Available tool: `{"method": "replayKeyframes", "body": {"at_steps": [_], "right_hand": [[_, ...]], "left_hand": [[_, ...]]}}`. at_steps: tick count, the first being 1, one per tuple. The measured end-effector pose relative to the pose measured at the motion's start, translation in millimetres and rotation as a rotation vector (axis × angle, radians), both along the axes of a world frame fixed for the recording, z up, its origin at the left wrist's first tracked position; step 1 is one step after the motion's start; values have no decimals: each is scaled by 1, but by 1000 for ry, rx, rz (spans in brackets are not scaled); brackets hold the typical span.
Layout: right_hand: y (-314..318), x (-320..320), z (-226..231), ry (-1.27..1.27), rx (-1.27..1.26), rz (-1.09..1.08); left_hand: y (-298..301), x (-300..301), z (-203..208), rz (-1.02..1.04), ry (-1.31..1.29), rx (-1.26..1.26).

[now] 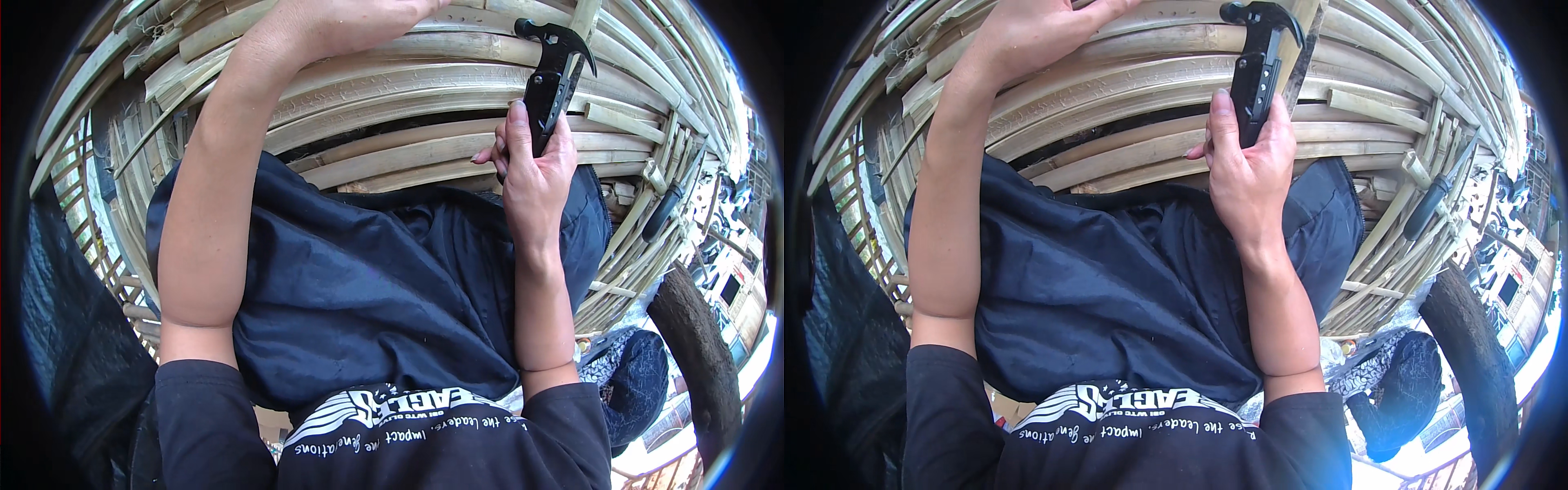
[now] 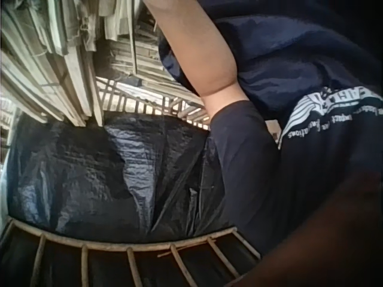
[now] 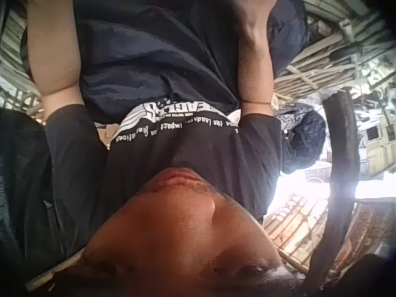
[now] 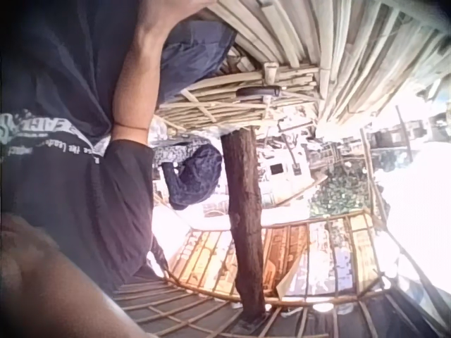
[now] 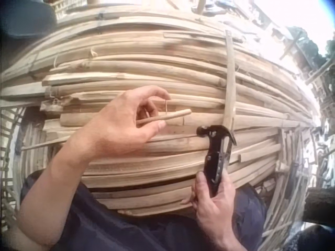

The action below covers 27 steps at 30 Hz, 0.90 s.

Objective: The person attaches narrow bamboo slats to a curved bamboo frame using a manual staple gun. They position each slat onto the frame and secure it with a staple.

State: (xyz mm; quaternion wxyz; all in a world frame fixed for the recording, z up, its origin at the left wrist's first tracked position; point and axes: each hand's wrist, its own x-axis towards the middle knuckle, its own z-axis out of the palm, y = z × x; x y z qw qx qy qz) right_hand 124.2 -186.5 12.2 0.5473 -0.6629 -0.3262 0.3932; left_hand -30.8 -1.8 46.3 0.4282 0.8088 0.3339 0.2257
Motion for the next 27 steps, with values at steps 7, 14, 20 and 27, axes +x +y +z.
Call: {"method": "replayKeyframes", "body": {"at_steps": [7, 14, 20, 27], "right_hand": [[0, -1, 0, 36, -20, -8], [-1, -1, 3, 47, -19, -9], [0, -5, 5, 22, -9, -27], [-3, 0, 5, 23, -14, -4]], "left_hand": [[7, -1, -9, 66, -83, 77], [1, 9, -36, 190, -191, 560], [-3, 12, -40, 209, -169, 594], [1, 13, -49, 124, -181, 690]]}}
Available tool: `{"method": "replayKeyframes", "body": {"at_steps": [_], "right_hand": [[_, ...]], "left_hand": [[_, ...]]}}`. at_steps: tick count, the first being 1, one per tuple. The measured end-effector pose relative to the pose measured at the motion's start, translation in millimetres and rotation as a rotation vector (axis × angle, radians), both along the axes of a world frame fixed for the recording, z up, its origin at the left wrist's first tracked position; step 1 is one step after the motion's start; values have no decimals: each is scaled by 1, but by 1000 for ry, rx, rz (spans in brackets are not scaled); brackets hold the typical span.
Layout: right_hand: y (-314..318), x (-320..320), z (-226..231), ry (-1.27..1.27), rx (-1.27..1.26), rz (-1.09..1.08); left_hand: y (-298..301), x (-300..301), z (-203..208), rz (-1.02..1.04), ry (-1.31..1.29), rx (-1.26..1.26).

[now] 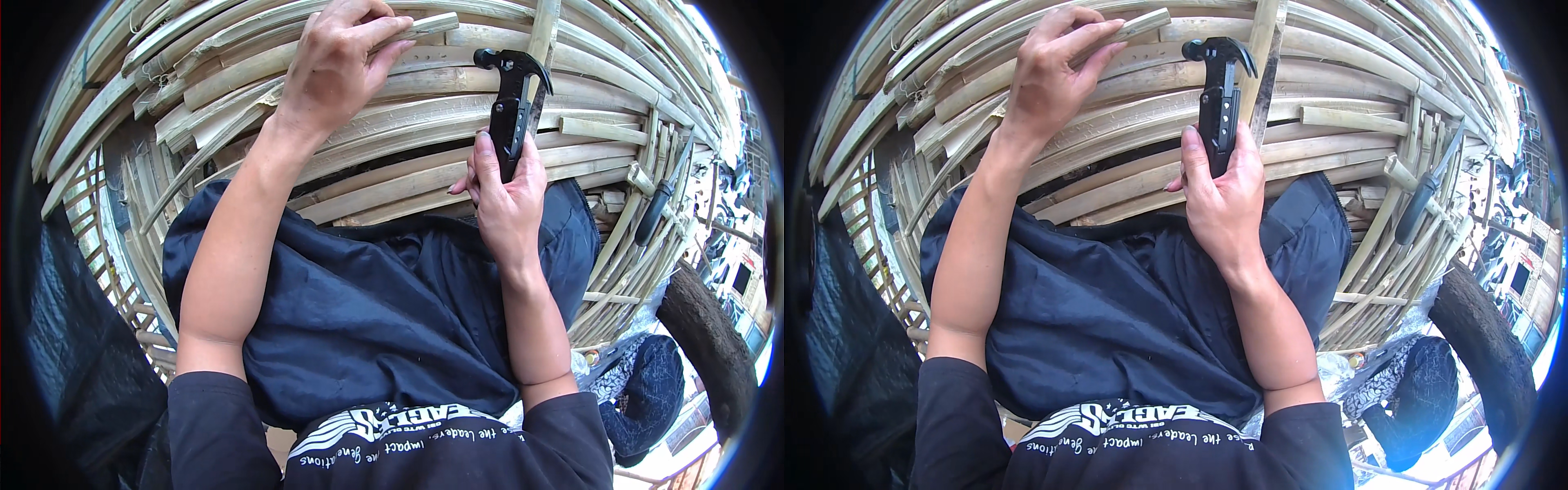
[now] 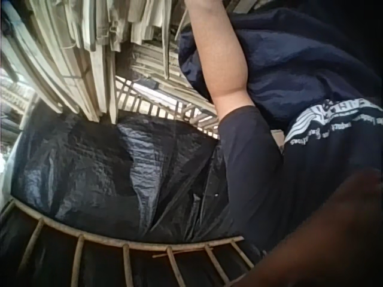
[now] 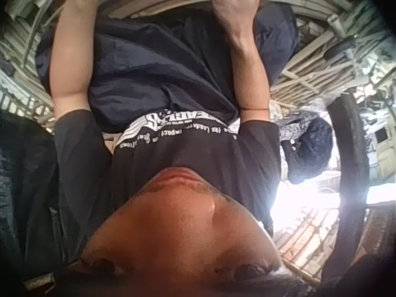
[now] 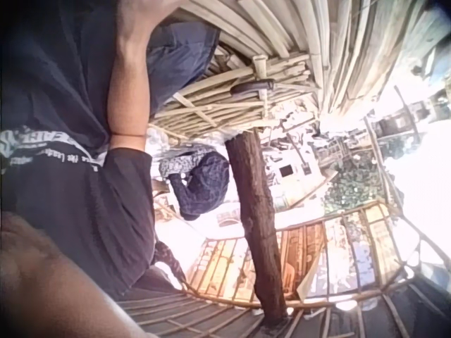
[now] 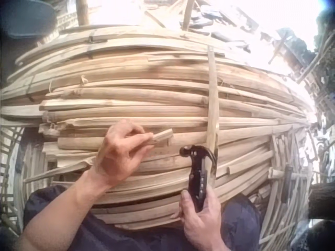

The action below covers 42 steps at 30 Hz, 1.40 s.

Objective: The person attaches narrow bamboo slats to a curved bamboo frame using a manual staple gun. They position each slat onto the frame and secure it with a staple.

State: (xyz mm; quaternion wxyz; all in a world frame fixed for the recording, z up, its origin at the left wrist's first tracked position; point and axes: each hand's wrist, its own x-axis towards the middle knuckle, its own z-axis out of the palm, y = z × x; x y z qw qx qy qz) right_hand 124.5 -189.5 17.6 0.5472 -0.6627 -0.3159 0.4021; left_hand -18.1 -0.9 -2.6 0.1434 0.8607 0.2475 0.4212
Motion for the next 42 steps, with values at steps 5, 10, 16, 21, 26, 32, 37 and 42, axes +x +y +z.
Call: {"method": "replayKeyframes", "body": {"at_steps": [5, 10, 16, 21, 26, 32, 37, 42], "right_hand": [[0, -1, 0, 8, -4, -6], [-2, 0, -6, 0, -17, 18], [1, 4, 2, -149, -87, 45], [9, 4, 53, -181, 14, 48], [24, -7, 115, -518, 408, -12], [20, -21, 58, -517, 493, -16], [19, -12, 28, -722, 75, 75], [31, -17, 46, -345, 646, -135]], "left_hand": [[-5, 2, 6, -1, 61, -21], [-9, 4, 12, -1, 11, -102], [-1, 0, 7, 3, 21, -72], [1, -3, 8, -16, -24, -90], [1, -8, 7, -3, -24, -126], [2, -3, 3, -11, -37, -147], [2, -4, -2, 13, -16, -130], [0, -3, 3, -9, -21, -150]]}}
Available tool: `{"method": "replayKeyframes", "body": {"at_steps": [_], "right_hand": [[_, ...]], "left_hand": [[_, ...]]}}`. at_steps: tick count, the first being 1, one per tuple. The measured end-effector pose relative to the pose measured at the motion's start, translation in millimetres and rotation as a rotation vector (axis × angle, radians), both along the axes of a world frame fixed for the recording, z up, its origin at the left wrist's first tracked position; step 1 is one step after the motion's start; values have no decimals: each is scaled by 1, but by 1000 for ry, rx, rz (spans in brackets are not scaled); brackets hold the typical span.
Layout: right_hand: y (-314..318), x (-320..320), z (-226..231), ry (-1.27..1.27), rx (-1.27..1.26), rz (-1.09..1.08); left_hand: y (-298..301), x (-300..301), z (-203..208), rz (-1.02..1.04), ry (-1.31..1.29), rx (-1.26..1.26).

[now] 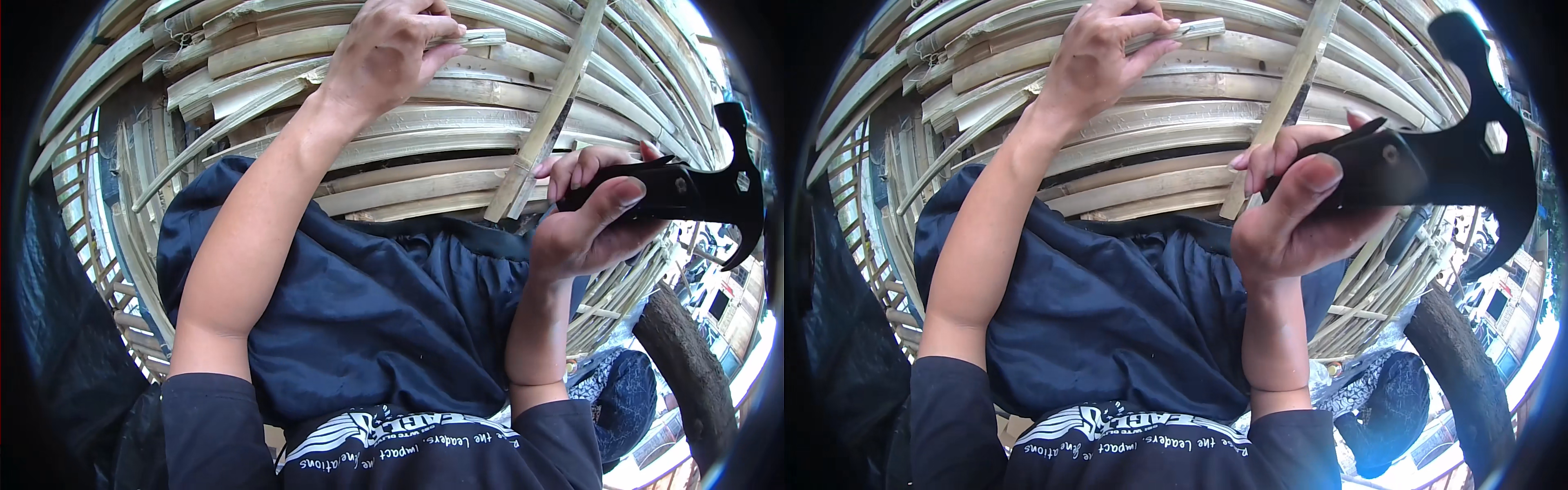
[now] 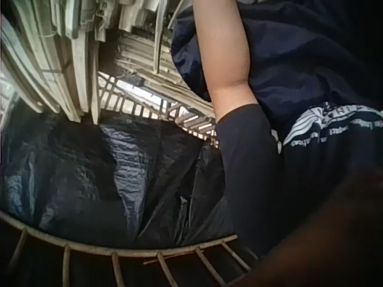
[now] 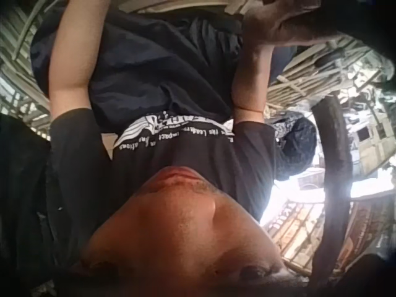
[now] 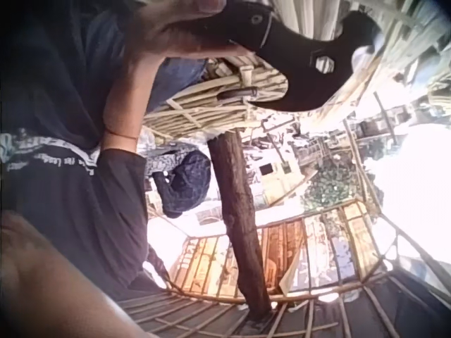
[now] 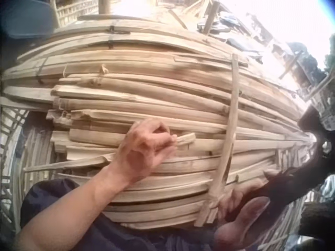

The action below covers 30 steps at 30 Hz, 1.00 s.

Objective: The person attaches narrow bamboo slats to a curved bamboo frame using a manual staple gun. They position each slat onto the frame and secure it with a staple.

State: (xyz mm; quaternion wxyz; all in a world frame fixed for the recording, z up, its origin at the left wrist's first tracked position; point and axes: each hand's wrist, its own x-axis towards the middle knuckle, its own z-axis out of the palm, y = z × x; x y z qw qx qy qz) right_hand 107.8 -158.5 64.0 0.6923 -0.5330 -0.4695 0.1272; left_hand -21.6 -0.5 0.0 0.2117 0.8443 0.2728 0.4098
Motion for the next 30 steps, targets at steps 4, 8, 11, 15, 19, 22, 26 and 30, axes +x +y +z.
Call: {"method": "replayKeyframes", "body": {"at_steps": [4, 8, 11, 15, 19, 22, 26, 30], "right_hand": [[1, 12, -19, -551, -665, -97], [-14, 7, -16, -440, -641, -29], [-9, 5, -1, -262, -309, -12], [0, 4, -2, -282, -216, -17], [2, 8, -20, -539, -598, -50], [-5, 6, -13, -500, -632, -65], [-1, 0, -12, -224, -164, -5], [2, 11, -24, -563, -748, 12]], "left_hand": [[1, 0, -4, 39, 9, 56], [-1, 2, -6, 4, -13, 13], [0, 3, -5, 13, -13, 30], [0, 4, -3, 11, -28, 2], [-1, 2, -8, 50, 43, -15], [0, 1, -7, 22, 18, -42], [-1, 4, -7, 29, -13, 8], [0, 1, -7, 26, 8, -62]]}}
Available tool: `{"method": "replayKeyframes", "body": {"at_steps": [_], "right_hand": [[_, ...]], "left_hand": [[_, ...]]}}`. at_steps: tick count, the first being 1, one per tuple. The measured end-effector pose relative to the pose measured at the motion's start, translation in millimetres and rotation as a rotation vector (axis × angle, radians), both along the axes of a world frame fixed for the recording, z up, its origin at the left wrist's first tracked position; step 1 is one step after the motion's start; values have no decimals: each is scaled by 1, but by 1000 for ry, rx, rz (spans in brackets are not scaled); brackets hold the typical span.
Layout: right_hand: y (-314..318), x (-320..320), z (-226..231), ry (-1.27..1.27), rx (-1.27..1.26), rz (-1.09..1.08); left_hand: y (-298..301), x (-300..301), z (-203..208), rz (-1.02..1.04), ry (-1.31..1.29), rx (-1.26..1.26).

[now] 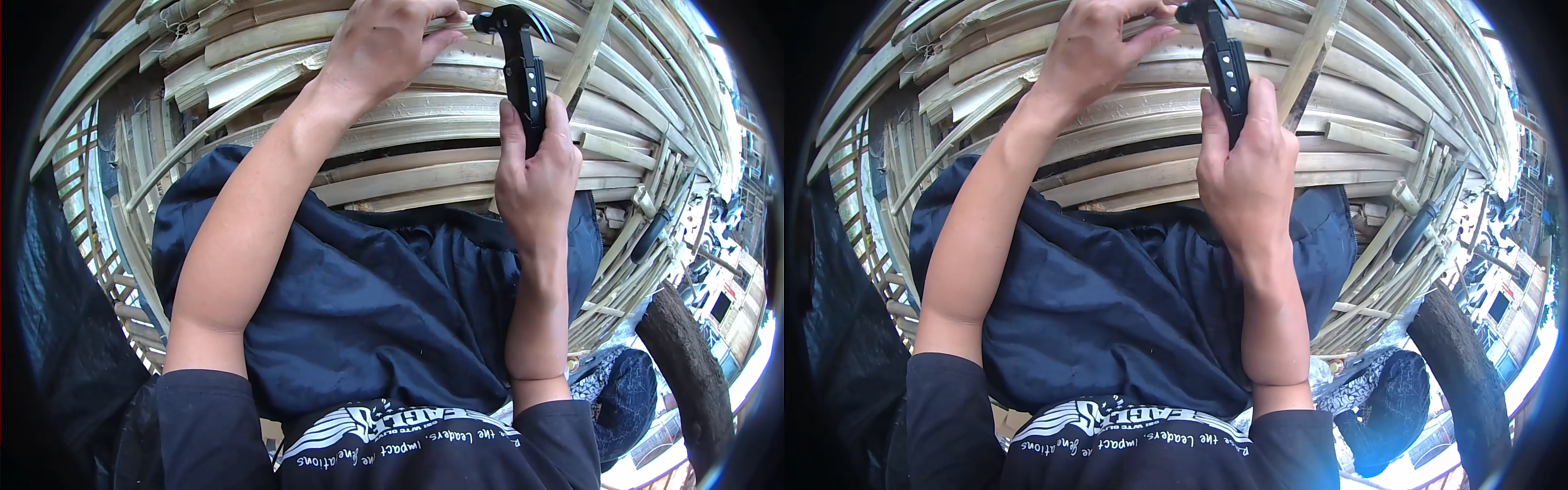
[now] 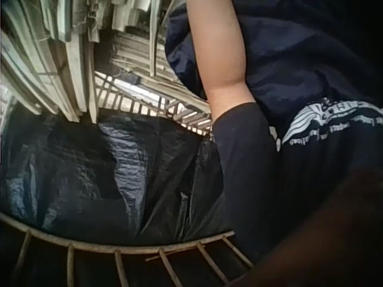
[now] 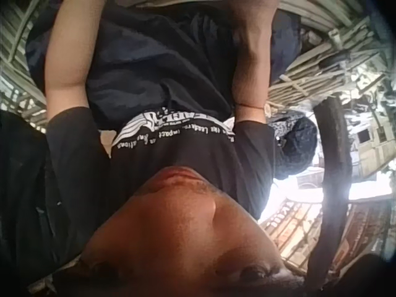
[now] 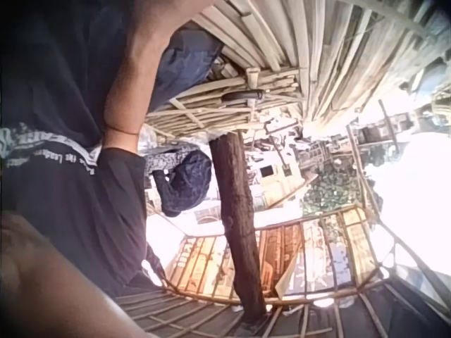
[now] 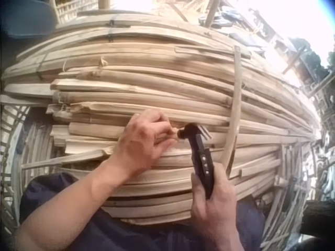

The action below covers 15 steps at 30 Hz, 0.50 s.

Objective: The person attaches narrow bamboo slats to a curved bamboo frame using a manual staple gun. They position each slat onto the frame and secure it with a staple.

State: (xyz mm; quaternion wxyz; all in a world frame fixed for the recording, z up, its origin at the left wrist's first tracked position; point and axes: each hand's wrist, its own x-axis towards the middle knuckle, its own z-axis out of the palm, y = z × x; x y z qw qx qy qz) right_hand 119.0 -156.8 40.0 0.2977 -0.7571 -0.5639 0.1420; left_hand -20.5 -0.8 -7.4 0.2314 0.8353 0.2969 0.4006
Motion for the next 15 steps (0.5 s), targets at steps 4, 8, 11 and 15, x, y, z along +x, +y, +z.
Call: {"method": "replayKeyframes", "body": {"at_steps": [4, 8, 11, 15], "right_hand": [[-8, -7, 12, 228, 374, -14], [-4, -5, -2, 217, 402, -14], [4, 3, -5, -140, 163, 49], [-5, -8, 21, 362, 504, -45]], "left_hand": [[-2, 2, 0, 5, -12, 19], [-1, 1, -1, 4, -7, 22], [1, 0, 0, -6, -21, 53], [-1, 4, -5, 1, -65, 38]]}}
